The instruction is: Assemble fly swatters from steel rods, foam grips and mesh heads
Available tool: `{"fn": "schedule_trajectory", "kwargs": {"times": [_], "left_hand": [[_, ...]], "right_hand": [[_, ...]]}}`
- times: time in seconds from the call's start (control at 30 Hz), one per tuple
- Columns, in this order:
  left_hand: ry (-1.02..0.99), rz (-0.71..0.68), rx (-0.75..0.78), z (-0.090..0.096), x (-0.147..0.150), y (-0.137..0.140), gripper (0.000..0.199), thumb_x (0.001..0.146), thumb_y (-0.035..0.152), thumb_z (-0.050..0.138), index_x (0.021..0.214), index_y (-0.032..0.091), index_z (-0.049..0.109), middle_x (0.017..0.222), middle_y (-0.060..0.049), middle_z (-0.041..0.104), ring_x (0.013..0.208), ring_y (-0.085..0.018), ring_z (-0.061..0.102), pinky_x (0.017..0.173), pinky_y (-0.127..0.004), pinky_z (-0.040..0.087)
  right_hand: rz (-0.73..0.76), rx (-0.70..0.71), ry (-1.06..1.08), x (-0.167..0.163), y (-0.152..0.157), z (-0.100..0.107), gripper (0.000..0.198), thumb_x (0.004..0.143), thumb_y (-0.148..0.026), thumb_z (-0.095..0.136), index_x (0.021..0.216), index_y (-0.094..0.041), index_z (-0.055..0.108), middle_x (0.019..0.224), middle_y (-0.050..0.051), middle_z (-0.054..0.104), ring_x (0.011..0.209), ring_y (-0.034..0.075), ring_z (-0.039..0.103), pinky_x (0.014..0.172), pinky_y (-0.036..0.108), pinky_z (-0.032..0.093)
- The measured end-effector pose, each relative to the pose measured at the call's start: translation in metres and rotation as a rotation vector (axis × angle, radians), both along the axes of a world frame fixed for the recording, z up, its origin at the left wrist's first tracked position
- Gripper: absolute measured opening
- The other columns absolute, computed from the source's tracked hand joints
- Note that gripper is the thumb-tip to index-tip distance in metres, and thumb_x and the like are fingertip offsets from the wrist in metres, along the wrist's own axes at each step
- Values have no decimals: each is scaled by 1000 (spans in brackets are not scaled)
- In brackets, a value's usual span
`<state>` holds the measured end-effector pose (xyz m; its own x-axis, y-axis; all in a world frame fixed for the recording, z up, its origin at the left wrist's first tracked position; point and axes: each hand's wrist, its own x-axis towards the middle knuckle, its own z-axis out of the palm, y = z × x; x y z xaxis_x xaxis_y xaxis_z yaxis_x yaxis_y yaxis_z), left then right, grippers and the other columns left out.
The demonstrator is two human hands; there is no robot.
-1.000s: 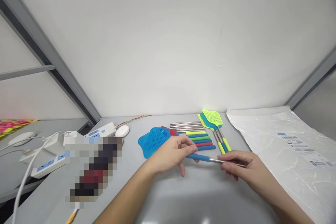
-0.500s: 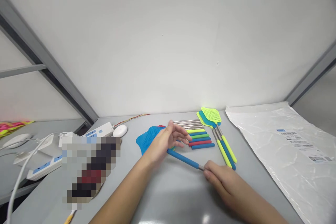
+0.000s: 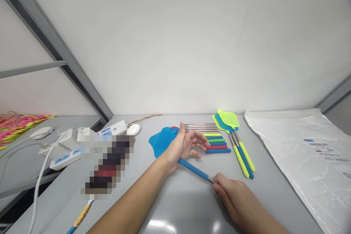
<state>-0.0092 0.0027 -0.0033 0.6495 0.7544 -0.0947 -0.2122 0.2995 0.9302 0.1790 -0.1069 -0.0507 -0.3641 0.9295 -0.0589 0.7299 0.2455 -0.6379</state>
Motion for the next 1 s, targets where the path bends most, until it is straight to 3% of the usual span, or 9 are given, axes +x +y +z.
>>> {"fn": "schedule_trajectory", "kwargs": {"times": [0.3,0.73,0.83,1.0], "left_hand": [[43,-18,-56,-8,5,-4,85,76,82,9,91,15,59,94,-13,61,80,-19,55,58,-26,40],[97,-34,-81,-13,15,-10,84,77,81,9,86,14,59,81,-8,56,69,-16,50,54,-24,35],[214,-47,62,-7,12,-13,71,82,76,22,90,16,60,85,-8,58,68,-15,50,56,-25,35],[641,-132,437,-2,3,-23,43,83,62,47,85,22,62,78,-2,61,66,-16,51,56,-25,33]], "right_hand": [[-7,1,-55,0,2,-1,30,99,-38,19,76,-25,33,63,1,60,55,19,56,50,26,26],[8,65,-130,2,2,0,27,98,-34,24,74,-25,31,61,0,61,50,18,54,48,27,22],[16,91,-110,4,5,-1,28,98,-33,25,74,-25,35,62,-1,61,53,17,55,49,26,25],[19,223,-120,10,7,-5,28,98,-31,31,74,-23,44,65,-1,61,56,16,56,51,26,27]]}}
